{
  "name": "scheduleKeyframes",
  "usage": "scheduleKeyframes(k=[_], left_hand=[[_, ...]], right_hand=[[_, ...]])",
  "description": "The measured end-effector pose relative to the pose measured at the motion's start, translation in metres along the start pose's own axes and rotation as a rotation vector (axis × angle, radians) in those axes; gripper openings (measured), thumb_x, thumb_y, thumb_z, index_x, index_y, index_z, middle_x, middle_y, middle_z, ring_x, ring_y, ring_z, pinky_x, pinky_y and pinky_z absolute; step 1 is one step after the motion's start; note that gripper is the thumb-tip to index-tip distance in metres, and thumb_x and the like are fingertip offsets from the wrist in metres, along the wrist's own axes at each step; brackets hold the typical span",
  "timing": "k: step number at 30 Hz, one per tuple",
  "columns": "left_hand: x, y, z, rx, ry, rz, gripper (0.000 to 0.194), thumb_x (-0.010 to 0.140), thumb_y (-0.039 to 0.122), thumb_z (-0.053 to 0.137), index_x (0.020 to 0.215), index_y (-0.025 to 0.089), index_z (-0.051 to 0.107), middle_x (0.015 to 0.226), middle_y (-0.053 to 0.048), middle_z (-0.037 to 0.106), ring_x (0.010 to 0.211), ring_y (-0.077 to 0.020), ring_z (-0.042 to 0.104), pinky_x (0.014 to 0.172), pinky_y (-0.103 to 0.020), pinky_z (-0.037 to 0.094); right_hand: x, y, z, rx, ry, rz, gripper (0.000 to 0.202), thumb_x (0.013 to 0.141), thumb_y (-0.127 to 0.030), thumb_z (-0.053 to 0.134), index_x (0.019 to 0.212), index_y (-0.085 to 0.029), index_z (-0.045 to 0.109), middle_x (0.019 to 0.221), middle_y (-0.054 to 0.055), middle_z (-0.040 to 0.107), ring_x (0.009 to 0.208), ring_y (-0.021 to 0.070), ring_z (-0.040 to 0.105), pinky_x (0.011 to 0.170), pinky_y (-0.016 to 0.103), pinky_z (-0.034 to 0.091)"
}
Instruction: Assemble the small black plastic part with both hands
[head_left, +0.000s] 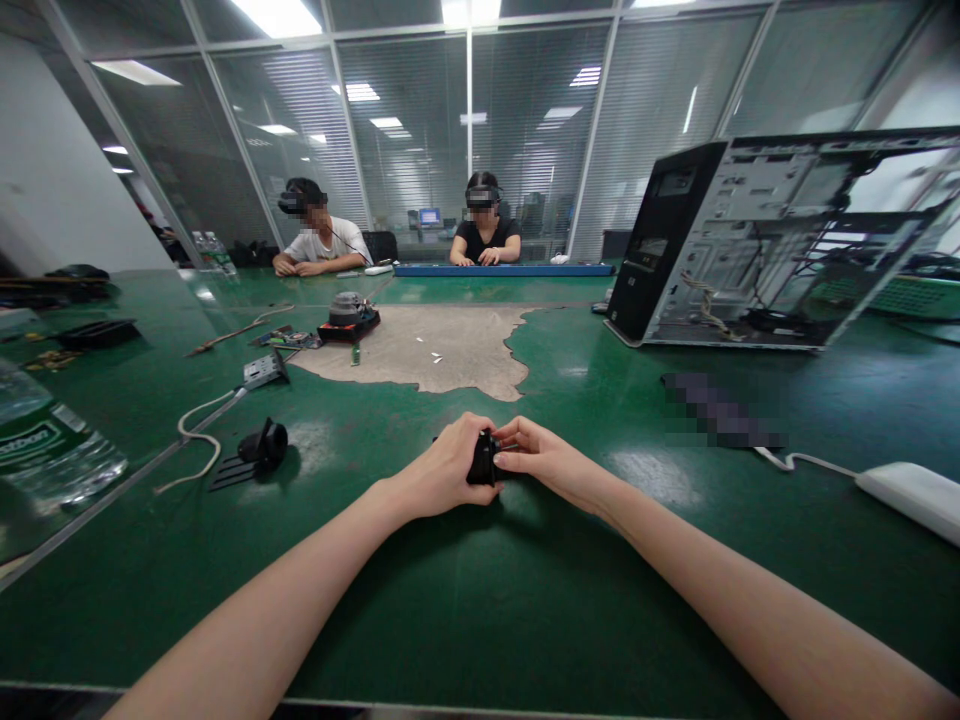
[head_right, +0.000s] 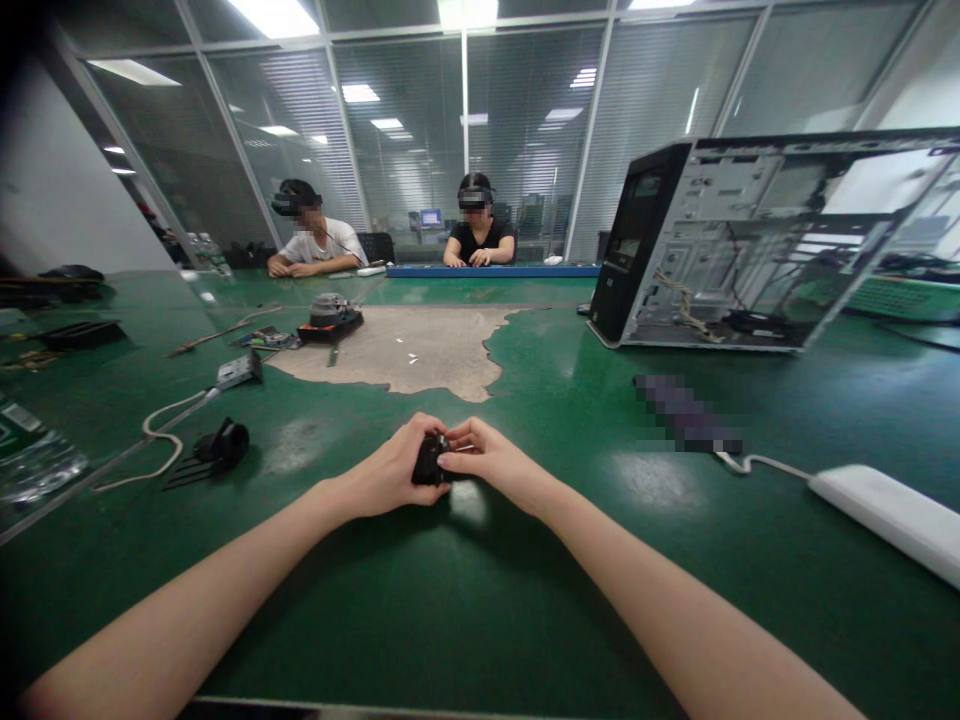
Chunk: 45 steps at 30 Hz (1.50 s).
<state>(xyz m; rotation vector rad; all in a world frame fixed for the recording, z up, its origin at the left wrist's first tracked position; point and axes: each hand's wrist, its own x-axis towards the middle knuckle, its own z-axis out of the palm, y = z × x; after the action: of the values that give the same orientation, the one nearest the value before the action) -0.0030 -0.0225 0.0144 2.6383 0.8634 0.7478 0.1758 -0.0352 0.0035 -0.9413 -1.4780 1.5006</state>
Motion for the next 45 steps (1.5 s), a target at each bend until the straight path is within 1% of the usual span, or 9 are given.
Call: scheduleKeyframes(k=[4, 10, 17, 24, 29, 35, 38, 42, 45], left_hand=[[-0.001, 0.0, 0.0, 0.012, -0.01, -0.003, 0.052, 0.065, 0.029, 0.06, 0.107, 0.019, 0.032, 0.099, -0.006, 0.043, 0.086, -0.0202, 0.047, 0.075, -0.035, 0.042], [0.0, -0.002, 0.001, 0.008, 0.002, -0.002, 0.055, 0.064, 0.032, 0.062, 0.108, 0.019, 0.031, 0.101, -0.006, 0.042, 0.088, -0.0208, 0.047, 0.076, -0.036, 0.042], [0.0, -0.001, 0.0, 0.005, -0.005, 0.003, 0.052, 0.064, 0.03, 0.061, 0.106, 0.019, 0.032, 0.099, -0.006, 0.042, 0.089, -0.0206, 0.046, 0.077, -0.035, 0.041], [0.0, -0.001, -0.001, 0.011, -0.018, -0.004, 0.053, 0.064, 0.03, 0.061, 0.107, 0.019, 0.032, 0.1, -0.006, 0.042, 0.086, -0.0202, 0.047, 0.075, -0.035, 0.042], [0.0, 0.0, -0.001, 0.007, -0.006, 0.008, 0.054, 0.065, 0.031, 0.061, 0.108, 0.019, 0.031, 0.101, -0.007, 0.042, 0.088, -0.0206, 0.046, 0.076, -0.035, 0.041], [0.0, 0.0, -0.001, 0.01, -0.015, 0.002, 0.053, 0.064, 0.03, 0.062, 0.106, 0.019, 0.032, 0.099, -0.006, 0.042, 0.087, -0.0202, 0.046, 0.076, -0.035, 0.041], [0.0, 0.0, -0.002, 0.015, -0.017, 0.0, 0.052, 0.064, 0.029, 0.061, 0.106, 0.018, 0.032, 0.098, -0.006, 0.042, 0.087, -0.02, 0.046, 0.076, -0.034, 0.041], [0.0, 0.001, -0.002, 0.017, -0.022, 0.0, 0.052, 0.065, 0.028, 0.06, 0.107, 0.019, 0.031, 0.098, -0.006, 0.043, 0.085, -0.0198, 0.047, 0.074, -0.034, 0.042], [0.0, 0.0, -0.001, 0.007, -0.01, 0.001, 0.053, 0.064, 0.03, 0.061, 0.107, 0.019, 0.031, 0.099, -0.006, 0.043, 0.086, -0.0204, 0.047, 0.075, -0.035, 0.041]], right_hand=[[-0.004, -0.005, 0.001, 0.03, -0.088, -0.019, 0.038, 0.058, -0.017, 0.071, 0.085, -0.021, 0.046, 0.085, -0.001, 0.056, 0.084, 0.0138, 0.053, 0.079, 0.032, 0.041], [-0.002, -0.002, 0.002, 0.026, -0.014, -0.04, 0.018, 0.071, -0.025, 0.061, 0.083, -0.02, 0.048, 0.076, -0.002, 0.055, 0.075, 0.0117, 0.052, 0.07, 0.028, 0.04], [0.001, 0.001, 0.001, 0.0, 0.034, 0.011, 0.022, 0.069, -0.024, 0.063, 0.087, -0.018, 0.052, 0.086, 0.002, 0.056, 0.083, 0.0139, 0.052, 0.078, 0.031, 0.039], [-0.004, -0.006, 0.0, 0.039, -0.101, -0.01, 0.037, 0.058, -0.014, 0.071, 0.085, -0.021, 0.046, 0.085, -0.001, 0.056, 0.084, 0.0136, 0.053, 0.079, 0.031, 0.04], [-0.002, -0.003, 0.004, 0.024, 0.003, -0.033, 0.018, 0.071, -0.029, 0.061, 0.08, -0.02, 0.048, 0.076, -0.002, 0.056, 0.073, 0.0118, 0.053, 0.069, 0.029, 0.041], [0.003, 0.003, 0.004, -0.012, 0.055, -0.008, 0.021, 0.07, -0.029, 0.062, 0.084, -0.017, 0.05, 0.083, 0.001, 0.056, 0.078, 0.0131, 0.053, 0.075, 0.031, 0.04], [0.001, -0.001, 0.002, -0.015, 0.013, -0.005, 0.022, 0.069, -0.026, 0.063, 0.083, -0.018, 0.049, 0.084, 0.001, 0.056, 0.081, 0.0135, 0.053, 0.076, 0.031, 0.04], [-0.005, -0.008, 0.002, 0.015, -0.08, -0.019, 0.036, 0.058, -0.016, 0.072, 0.083, -0.02, 0.045, 0.084, -0.002, 0.055, 0.083, 0.0131, 0.053, 0.078, 0.03, 0.04], [-0.005, -0.008, 0.004, 0.004, -0.039, -0.029, 0.028, 0.064, -0.023, 0.067, 0.082, -0.02, 0.045, 0.082, -0.001, 0.055, 0.08, 0.0131, 0.053, 0.073, 0.03, 0.041]])
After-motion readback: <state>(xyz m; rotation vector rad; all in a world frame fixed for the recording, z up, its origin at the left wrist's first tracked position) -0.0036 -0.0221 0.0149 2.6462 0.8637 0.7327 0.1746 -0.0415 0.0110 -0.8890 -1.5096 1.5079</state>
